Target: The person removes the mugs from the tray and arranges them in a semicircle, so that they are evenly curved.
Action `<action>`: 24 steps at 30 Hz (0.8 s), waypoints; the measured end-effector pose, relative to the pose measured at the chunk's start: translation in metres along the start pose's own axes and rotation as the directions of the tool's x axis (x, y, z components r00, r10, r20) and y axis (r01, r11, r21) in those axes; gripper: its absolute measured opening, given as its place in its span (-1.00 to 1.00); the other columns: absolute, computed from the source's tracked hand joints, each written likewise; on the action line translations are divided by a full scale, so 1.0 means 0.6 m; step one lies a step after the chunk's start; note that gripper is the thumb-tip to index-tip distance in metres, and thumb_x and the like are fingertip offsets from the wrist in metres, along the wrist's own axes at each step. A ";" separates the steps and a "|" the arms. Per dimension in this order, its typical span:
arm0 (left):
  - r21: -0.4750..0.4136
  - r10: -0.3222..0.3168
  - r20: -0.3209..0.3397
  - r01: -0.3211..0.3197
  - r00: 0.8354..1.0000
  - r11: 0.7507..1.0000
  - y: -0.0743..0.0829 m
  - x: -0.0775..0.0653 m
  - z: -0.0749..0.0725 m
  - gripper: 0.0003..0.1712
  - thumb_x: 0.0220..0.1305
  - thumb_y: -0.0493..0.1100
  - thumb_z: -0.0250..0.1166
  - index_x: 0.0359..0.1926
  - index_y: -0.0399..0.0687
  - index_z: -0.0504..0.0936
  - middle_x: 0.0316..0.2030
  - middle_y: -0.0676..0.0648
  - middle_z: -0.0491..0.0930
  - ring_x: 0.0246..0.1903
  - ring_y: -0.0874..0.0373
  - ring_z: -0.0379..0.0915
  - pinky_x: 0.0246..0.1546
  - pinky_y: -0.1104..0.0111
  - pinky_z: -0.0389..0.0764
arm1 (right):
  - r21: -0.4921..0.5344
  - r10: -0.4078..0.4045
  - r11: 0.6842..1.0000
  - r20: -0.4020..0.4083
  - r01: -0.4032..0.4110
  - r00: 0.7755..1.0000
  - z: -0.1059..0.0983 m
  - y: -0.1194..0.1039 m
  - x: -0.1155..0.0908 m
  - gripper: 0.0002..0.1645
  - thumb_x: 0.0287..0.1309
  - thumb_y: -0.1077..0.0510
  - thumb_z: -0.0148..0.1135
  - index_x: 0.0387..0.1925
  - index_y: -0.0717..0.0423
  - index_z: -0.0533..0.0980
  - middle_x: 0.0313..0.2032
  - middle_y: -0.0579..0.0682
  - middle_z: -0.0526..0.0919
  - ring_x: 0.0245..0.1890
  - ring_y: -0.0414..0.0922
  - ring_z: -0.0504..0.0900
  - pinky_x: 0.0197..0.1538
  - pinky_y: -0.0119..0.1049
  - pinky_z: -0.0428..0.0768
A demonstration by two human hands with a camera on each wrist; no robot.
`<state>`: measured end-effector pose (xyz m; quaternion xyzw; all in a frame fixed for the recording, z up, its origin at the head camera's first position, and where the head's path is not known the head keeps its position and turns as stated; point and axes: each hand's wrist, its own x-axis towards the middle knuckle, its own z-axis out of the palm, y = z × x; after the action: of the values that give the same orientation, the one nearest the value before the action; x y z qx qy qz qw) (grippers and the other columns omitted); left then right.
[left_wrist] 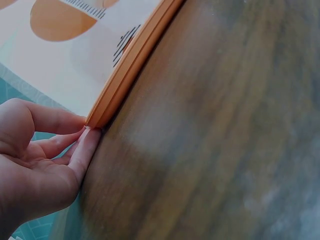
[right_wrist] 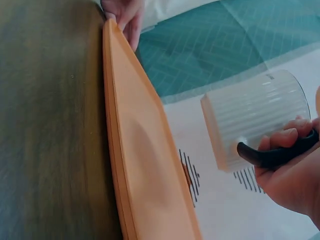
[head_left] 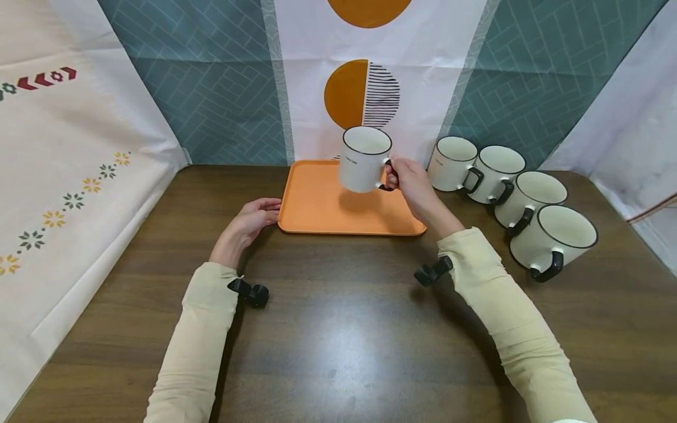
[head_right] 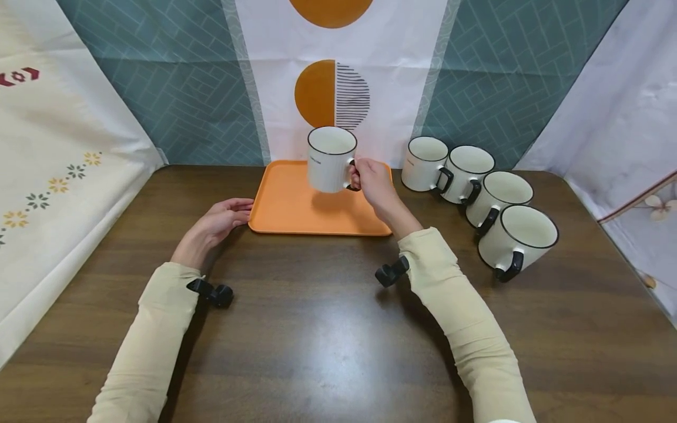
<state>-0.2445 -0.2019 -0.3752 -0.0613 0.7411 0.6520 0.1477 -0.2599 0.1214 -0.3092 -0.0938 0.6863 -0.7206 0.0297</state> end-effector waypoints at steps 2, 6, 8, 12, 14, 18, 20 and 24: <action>-0.003 -0.005 -0.003 0.005 1.000 1.000 0.001 -0.001 0.000 -0.38 0.31 -0.50 0.01 0.38 -0.40 0.15 0.27 -0.32 0.23 0.13 -0.05 0.30 0.26 0.24 0.30 | -0.006 -0.007 1.000 -0.006 0.007 1.000 -0.006 -0.005 -0.009 -0.65 0.50 0.18 -0.25 -0.41 0.27 0.31 -0.56 -0.04 0.26 -0.50 -0.19 0.29 -0.26 -0.37 0.37; 0.002 -0.006 -0.002 0.006 1.000 1.000 0.001 0.001 0.001 -0.38 0.31 -0.50 0.01 0.38 -0.40 0.14 0.27 -0.33 0.23 0.13 -0.04 0.31 0.26 0.24 0.30 | 0.002 -0.008 1.000 -0.027 0.008 1.000 -0.021 -0.010 -0.033 -0.66 0.50 0.16 -0.23 -0.38 0.28 0.31 -0.53 -0.04 0.27 -0.49 -0.20 0.29 -0.27 -0.39 0.38; 0.001 -0.006 -0.002 0.006 1.000 1.000 0.000 0.002 0.001 -0.38 0.31 -0.50 0.01 0.38 -0.40 0.15 0.27 -0.32 0.23 0.11 -0.03 0.32 0.26 0.24 0.30 | -0.002 -0.002 1.000 -0.039 0.002 0.999 -0.030 -0.012 -0.046 -0.66 0.50 0.15 -0.23 -0.36 0.29 0.30 -0.52 -0.04 0.27 -0.48 -0.19 0.29 -0.26 -0.40 0.37; -0.005 0.003 0.001 -0.003 1.000 1.000 -0.001 0.004 0.001 -0.38 0.31 -0.50 0.00 0.38 -0.43 0.13 0.27 -0.34 0.22 0.08 0.00 0.33 0.26 0.24 0.30 | -0.020 -0.003 1.000 -0.051 0.002 0.999 -0.052 -0.016 -0.071 -0.64 0.51 0.12 -0.23 -0.32 0.34 0.29 -0.51 -0.05 0.27 -0.43 -0.18 0.30 -0.25 -0.40 0.37; -0.005 0.010 -0.002 -0.010 1.000 1.000 0.000 0.005 0.000 -0.38 0.31 -0.51 -0.01 0.38 -0.43 0.13 0.27 -0.34 0.21 0.07 0.01 0.32 0.26 0.24 0.30 | -0.033 -0.016 0.999 -0.047 0.014 0.999 -0.063 -0.018 -0.083 -0.62 0.51 0.12 -0.23 -0.32 0.37 0.30 -0.53 -0.06 0.28 -0.42 -0.17 0.32 -0.24 -0.40 0.39; -0.004 0.015 -0.005 -0.015 1.000 1.000 0.000 0.004 -0.001 -0.38 0.30 -0.51 -0.02 0.38 -0.45 0.11 0.28 -0.35 0.20 0.09 0.00 0.30 0.27 0.24 0.29 | 0.001 -0.034 0.999 -0.035 0.034 0.999 -0.086 -0.014 -0.105 -0.64 0.50 0.17 -0.22 -0.37 0.34 0.35 -0.55 -0.08 0.33 -0.45 -0.20 0.35 -0.28 -0.44 0.42; -0.003 0.013 -0.004 -0.013 1.000 1.000 -0.001 0.004 -0.001 -0.38 0.31 -0.50 -0.02 0.38 -0.44 0.11 0.28 -0.35 0.20 0.09 0.00 0.30 0.27 0.24 0.29 | 0.036 -0.033 0.999 -0.036 0.034 0.999 -0.097 -0.010 -0.117 -0.65 0.49 0.19 -0.21 -0.40 0.30 0.37 -0.55 -0.07 0.34 -0.47 -0.21 0.35 -0.30 -0.44 0.42; 0.003 0.008 -0.004 -0.008 1.000 1.000 -0.001 0.003 0.000 -0.38 0.31 -0.50 -0.02 0.39 -0.43 0.11 0.28 -0.34 0.20 0.07 0.02 0.31 0.26 0.25 0.30 | 0.067 -0.036 0.997 -0.048 0.039 0.998 -0.118 -0.004 -0.142 -0.65 0.48 0.21 -0.17 -0.43 0.24 0.41 -0.53 -0.07 0.36 -0.47 -0.21 0.35 -0.31 -0.43 0.43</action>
<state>-0.2461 -0.2021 -0.3763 -0.0594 0.7427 0.6513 0.1436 -0.1886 0.2060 -0.3175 -0.0885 0.6601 -0.7460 0.0033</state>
